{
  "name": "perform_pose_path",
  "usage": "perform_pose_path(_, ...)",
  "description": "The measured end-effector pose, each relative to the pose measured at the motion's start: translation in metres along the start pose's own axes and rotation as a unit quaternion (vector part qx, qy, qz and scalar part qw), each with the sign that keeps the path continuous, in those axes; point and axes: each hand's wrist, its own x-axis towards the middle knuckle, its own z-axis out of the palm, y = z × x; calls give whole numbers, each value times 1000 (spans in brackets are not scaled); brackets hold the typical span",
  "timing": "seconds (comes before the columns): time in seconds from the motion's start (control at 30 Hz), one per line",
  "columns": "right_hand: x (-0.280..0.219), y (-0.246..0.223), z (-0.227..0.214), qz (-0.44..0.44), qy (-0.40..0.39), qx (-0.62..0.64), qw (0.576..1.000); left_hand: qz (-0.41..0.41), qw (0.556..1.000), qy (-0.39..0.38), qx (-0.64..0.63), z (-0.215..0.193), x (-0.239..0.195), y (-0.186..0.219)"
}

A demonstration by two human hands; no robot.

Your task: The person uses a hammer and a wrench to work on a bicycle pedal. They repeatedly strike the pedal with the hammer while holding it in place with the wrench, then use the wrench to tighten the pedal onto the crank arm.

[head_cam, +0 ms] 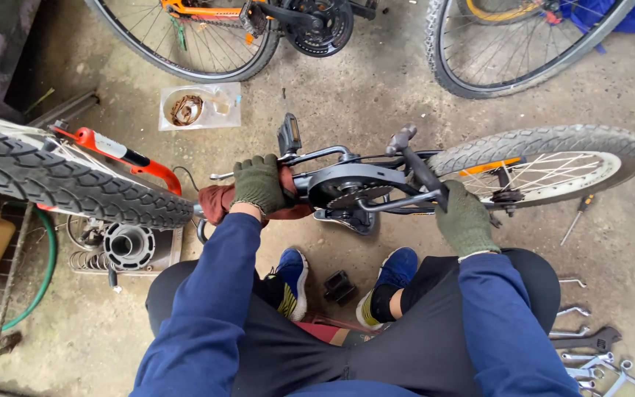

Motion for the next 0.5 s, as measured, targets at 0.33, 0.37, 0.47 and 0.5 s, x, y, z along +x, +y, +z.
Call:
perform_pose_path(0.33,4,-3,3,1,2,24,1000,42,997,-52,-25,-16,15,-30)
perform_pose_path(0.37,6,5,11,-20,25,3,999,53,996,-64,-37,-18,19,-37)
perform_pose_path(0.47,-2,-9,-1,-54,61,48,996,47,997,-46,-45,-31,19,-41)
perform_pose_path(0.5,-8,-19,-12,-64,75,111,989,34,998,-17,-41,-36,17,-38)
